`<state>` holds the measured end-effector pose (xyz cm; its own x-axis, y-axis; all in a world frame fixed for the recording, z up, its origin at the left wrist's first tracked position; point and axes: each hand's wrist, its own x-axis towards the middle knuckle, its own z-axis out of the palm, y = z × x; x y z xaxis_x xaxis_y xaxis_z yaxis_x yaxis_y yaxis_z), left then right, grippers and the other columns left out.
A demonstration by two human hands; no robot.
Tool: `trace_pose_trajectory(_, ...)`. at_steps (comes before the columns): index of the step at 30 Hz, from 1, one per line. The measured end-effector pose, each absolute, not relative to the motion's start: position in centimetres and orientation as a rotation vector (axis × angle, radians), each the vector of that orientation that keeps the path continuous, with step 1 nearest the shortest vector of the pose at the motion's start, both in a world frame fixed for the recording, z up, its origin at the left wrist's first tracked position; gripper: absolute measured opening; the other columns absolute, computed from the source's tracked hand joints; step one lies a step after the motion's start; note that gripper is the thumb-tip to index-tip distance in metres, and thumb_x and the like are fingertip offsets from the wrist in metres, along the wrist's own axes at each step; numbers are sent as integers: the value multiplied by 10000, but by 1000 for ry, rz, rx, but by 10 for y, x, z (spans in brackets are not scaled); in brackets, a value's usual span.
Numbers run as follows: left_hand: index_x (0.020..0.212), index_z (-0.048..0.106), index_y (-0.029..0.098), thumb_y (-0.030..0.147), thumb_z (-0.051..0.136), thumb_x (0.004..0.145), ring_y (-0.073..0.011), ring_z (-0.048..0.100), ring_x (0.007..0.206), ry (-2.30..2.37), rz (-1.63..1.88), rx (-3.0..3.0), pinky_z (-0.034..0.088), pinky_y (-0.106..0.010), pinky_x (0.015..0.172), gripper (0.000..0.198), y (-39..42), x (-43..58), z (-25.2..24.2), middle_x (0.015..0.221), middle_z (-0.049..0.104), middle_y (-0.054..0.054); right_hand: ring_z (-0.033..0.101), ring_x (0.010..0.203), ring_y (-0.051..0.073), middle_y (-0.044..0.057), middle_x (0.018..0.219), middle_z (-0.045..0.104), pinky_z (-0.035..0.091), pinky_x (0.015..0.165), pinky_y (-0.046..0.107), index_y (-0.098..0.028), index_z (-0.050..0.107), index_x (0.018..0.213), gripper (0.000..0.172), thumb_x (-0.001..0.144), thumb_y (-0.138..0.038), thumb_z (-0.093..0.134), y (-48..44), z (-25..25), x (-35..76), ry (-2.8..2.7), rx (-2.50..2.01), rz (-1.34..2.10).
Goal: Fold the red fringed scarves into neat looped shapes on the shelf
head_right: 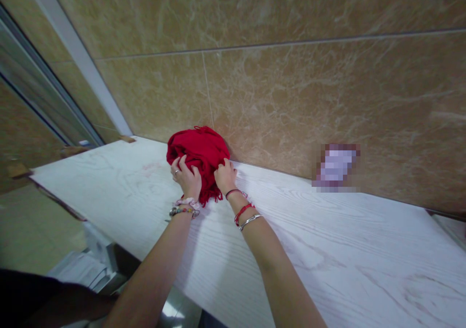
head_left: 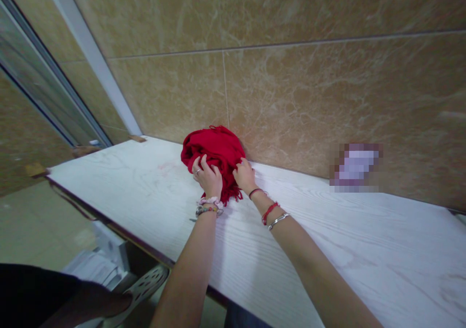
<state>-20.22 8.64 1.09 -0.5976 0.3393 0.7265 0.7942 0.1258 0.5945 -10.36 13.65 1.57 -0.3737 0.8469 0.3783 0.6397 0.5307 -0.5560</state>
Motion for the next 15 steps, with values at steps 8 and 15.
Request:
trace_pose_trajectory(8, 1404, 302, 95, 303, 435, 868, -395, 197, 1347, -2104, -1442, -1023, 250, -646, 987, 590, 93, -200, 1, 1453, 202, -269, 499, 1140, 220, 138, 1229, 537, 389, 983, 364, -137, 649, 996, 296, 831, -128, 402, 141, 31, -65, -2075, -1130, 375)
trace_pose_trajectory(15, 1426, 260, 117, 320, 399, 888, -377, 146, 1374, -2014, -1469, -976, 230, -644, 1003, 592, 93, -201, 3, 1478, 158, -253, 584, 1000, 199, 104, 1015, 657, 417, 949, 349, -164, 650, 757, 215, 753, -125, 439, 135, 65, 28, -1920, -974, 341)
